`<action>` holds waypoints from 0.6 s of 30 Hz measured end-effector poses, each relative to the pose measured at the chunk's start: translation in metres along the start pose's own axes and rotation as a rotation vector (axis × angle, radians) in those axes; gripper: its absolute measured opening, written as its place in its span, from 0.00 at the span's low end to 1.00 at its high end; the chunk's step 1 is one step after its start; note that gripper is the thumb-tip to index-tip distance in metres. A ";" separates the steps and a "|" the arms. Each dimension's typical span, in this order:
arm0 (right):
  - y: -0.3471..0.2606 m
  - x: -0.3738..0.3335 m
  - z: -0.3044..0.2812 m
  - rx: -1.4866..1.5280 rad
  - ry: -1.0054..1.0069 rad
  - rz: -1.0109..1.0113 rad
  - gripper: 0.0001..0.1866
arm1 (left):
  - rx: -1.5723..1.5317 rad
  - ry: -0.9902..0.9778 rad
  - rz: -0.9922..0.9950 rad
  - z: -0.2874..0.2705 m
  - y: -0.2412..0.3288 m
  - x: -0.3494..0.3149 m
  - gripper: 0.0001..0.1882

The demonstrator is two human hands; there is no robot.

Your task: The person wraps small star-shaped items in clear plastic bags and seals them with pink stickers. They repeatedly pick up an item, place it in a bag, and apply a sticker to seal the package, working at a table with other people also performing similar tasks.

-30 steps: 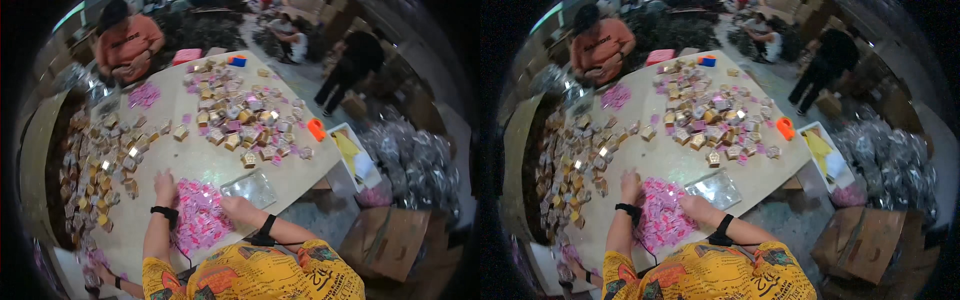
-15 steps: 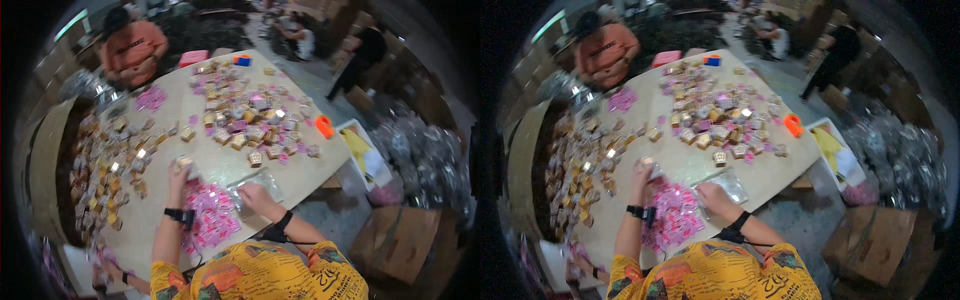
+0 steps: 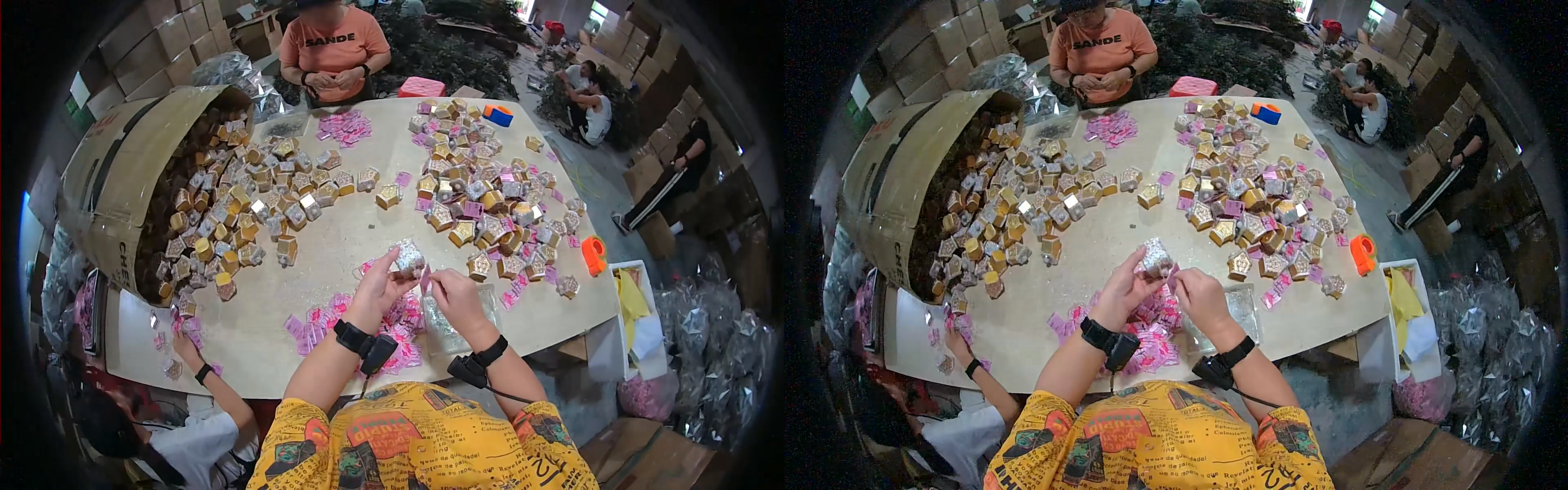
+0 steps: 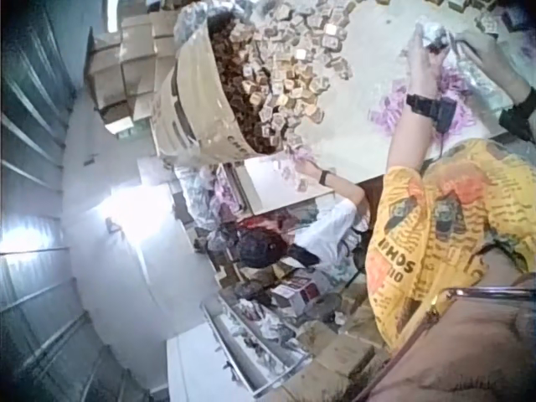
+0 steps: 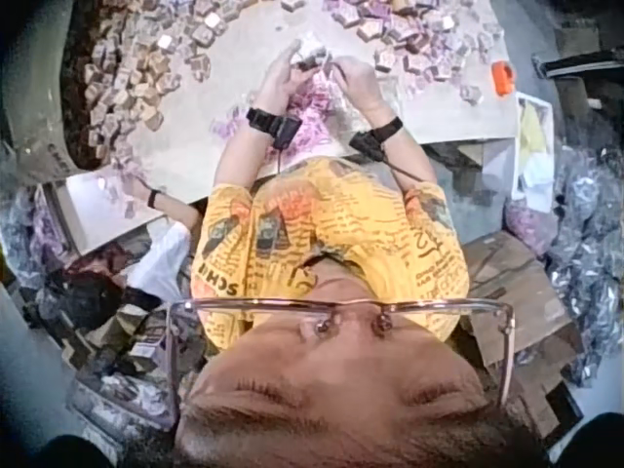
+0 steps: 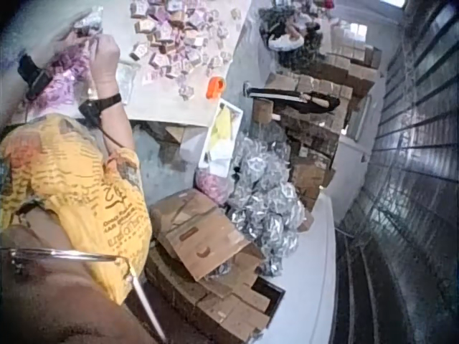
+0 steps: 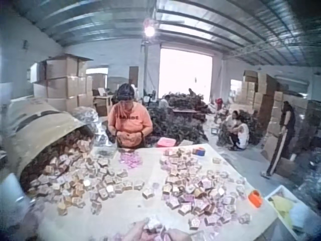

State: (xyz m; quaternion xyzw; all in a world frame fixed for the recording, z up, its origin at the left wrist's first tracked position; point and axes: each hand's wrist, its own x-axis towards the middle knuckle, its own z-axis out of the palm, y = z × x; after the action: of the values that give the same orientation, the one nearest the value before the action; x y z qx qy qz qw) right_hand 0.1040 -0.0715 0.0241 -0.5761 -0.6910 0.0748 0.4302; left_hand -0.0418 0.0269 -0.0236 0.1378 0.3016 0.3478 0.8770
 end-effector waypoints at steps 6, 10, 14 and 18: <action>0.005 -0.003 -0.002 0.008 0.000 0.024 0.04 | -0.046 -0.012 0.012 -0.008 -0.001 0.001 0.21; 0.012 -0.011 0.001 0.023 0.010 0.027 0.04 | -0.045 0.011 -0.013 -0.010 -0.003 0.006 0.19; 0.009 -0.024 -0.002 0.079 -0.081 0.102 0.06 | 0.146 0.119 -0.040 -0.028 0.000 0.016 0.16; 0.023 -0.059 -0.008 0.039 -0.149 0.174 0.07 | 0.319 0.269 -0.090 -0.025 -0.007 0.021 0.19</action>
State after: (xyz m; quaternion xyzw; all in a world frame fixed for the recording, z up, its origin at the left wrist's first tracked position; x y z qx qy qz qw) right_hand 0.1237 -0.1178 -0.0145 -0.6183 -0.6668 0.1680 0.3807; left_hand -0.0417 0.0367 -0.0557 0.2138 0.4729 0.2715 0.8105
